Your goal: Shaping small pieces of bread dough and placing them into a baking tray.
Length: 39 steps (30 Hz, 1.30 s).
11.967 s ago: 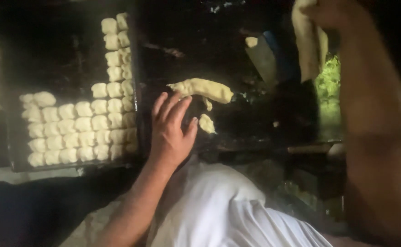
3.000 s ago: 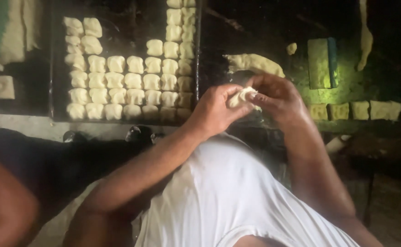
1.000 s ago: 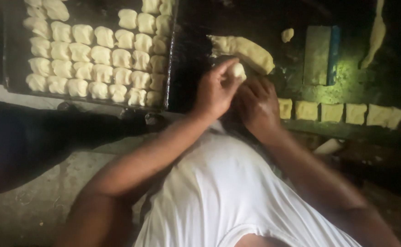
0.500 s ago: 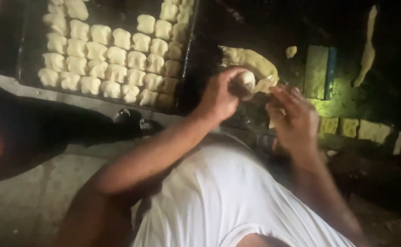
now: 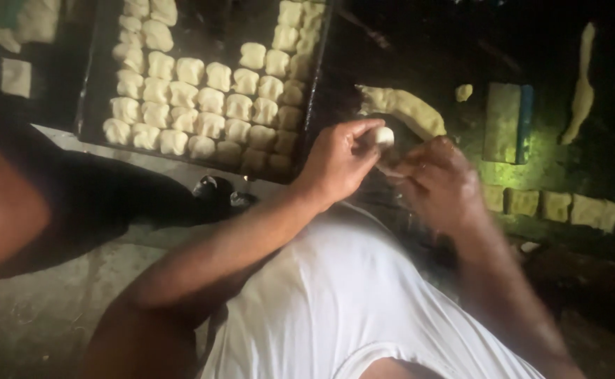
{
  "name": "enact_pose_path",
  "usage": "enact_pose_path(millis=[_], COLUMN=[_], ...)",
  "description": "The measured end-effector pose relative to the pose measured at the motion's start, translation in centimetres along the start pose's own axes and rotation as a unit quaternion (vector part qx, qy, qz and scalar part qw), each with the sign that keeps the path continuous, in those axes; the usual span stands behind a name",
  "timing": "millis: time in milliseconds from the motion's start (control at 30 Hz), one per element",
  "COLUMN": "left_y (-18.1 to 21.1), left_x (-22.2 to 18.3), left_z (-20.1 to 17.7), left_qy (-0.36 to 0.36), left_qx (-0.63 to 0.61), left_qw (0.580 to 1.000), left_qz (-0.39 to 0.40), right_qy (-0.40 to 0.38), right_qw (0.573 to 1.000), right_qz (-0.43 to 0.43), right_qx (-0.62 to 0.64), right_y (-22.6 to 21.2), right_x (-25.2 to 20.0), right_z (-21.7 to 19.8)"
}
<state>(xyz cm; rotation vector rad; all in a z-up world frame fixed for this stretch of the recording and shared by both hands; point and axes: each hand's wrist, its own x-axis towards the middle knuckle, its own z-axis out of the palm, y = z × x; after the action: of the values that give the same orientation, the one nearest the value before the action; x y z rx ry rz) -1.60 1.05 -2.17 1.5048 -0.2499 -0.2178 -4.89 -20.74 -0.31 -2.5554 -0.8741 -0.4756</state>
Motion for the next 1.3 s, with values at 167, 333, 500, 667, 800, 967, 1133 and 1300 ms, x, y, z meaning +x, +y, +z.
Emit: enact_pose_path(millis=[167,333,500,667,800,967,1133,1300], left_y=[2.1,0.0,0.2,2.2,2.4,2.5,1.4,1.4], left_x=[-0.7,-0.1,-0.3,-1.1,-2.6,-5.3,-6.9,-7.0], left_z=[-2.2,-4.6,-6.6,-11.2,-15.1,-17.9,-19.4,-18.6], left_qy=[-0.121,-0.072,-0.011,0.043,0.115,0.15,0.195,0.196], left_qx=[0.195,-0.071,-0.007,0.046,0.036,-0.001,0.062,0.141], left_qw=[0.968,0.981,1.0,0.994,0.988,0.985,0.975,0.963], left_qz=[-0.103,-0.167,0.025,0.094,0.101,0.089,0.082,0.118], right_qy=[0.007,-0.046,-0.153,-0.314,-0.286,-0.219,-0.259,-0.174], right_qw=[1.0,0.994,0.932,0.861,0.909,0.968,0.892,0.894], right_qz=[0.019,0.075,0.28,0.4,0.303,0.116,0.336,0.279], right_qx=[-0.009,0.065,0.17,0.03,-0.027,-0.046,0.157,0.305], right_y=[-2.2,-4.9,-1.9,-2.5,-3.1,-4.0,-1.3,-2.5], right_x=[4.7,5.4,6.9,10.8,9.5,10.0,11.9,18.9], right_z=[0.4,0.7,4.3,4.3,3.4,4.3,4.3,7.3])
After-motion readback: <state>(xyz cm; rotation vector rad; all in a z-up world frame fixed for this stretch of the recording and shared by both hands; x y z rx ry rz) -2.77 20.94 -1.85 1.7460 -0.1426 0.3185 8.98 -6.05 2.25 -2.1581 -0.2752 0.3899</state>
